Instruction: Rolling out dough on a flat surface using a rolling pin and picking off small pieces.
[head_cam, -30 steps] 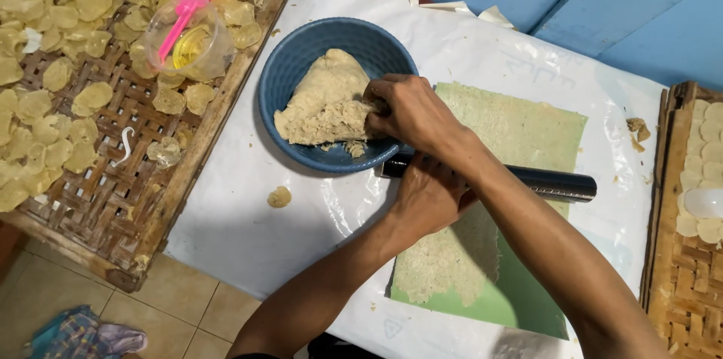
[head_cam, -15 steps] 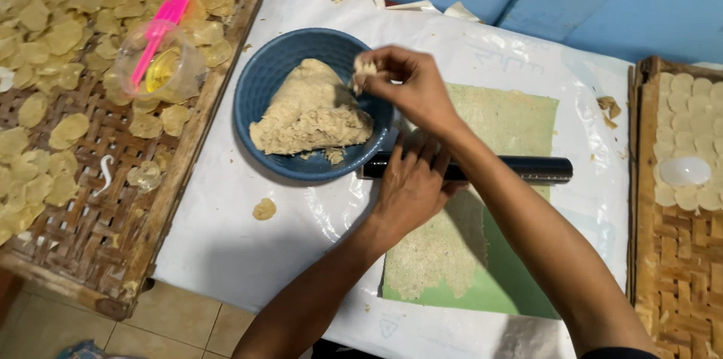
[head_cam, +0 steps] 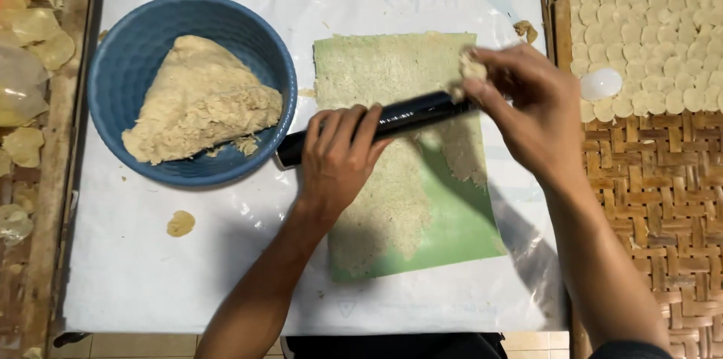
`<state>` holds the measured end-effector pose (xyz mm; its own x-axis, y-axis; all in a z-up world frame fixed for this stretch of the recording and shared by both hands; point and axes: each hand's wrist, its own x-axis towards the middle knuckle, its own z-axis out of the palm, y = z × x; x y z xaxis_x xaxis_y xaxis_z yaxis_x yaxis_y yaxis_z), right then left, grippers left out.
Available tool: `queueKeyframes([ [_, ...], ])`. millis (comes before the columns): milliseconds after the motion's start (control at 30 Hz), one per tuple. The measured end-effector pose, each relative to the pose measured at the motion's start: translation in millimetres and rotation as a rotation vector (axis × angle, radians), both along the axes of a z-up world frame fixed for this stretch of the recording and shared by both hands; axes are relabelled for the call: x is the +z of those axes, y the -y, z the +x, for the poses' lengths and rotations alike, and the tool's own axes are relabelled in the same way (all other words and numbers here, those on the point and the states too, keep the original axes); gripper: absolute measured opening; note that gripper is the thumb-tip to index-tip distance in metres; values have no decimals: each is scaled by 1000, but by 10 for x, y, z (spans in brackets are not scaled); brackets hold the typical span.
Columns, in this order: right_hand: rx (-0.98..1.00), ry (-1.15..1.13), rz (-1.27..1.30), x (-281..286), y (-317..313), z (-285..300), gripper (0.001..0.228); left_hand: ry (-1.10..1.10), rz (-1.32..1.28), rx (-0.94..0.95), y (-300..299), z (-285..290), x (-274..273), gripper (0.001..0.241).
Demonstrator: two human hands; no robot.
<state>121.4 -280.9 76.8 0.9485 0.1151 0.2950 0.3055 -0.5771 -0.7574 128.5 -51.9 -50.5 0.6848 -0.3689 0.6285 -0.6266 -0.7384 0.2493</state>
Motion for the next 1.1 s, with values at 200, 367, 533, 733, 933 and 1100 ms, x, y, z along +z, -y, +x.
queueKeyframes([
  [200, -62, -116, -93, -474, 157, -330, 40, 203, -142, 134, -69, 70, -120, 46],
  [367, 47, -197, -465, -897, 248, -247, 29, 213, -164, 130, -52, 43, -48, 45],
  [533, 114, -19, -599, -701, -46, -238, 15, 210, -160, 129, -64, 35, -82, 45],
  [733, 199, 135, -730, -887, -1, -359, 18, 184, -187, 115, -90, 19, -82, 44],
  [933, 202, 267, -758, -834, 18, -453, 30, 128, -214, 49, -62, -4, -112, 46],
  [1100, 220, 347, -626, -910, 167, -500, 28, 62, -169, -61, -24, -17, -159, 47],
])
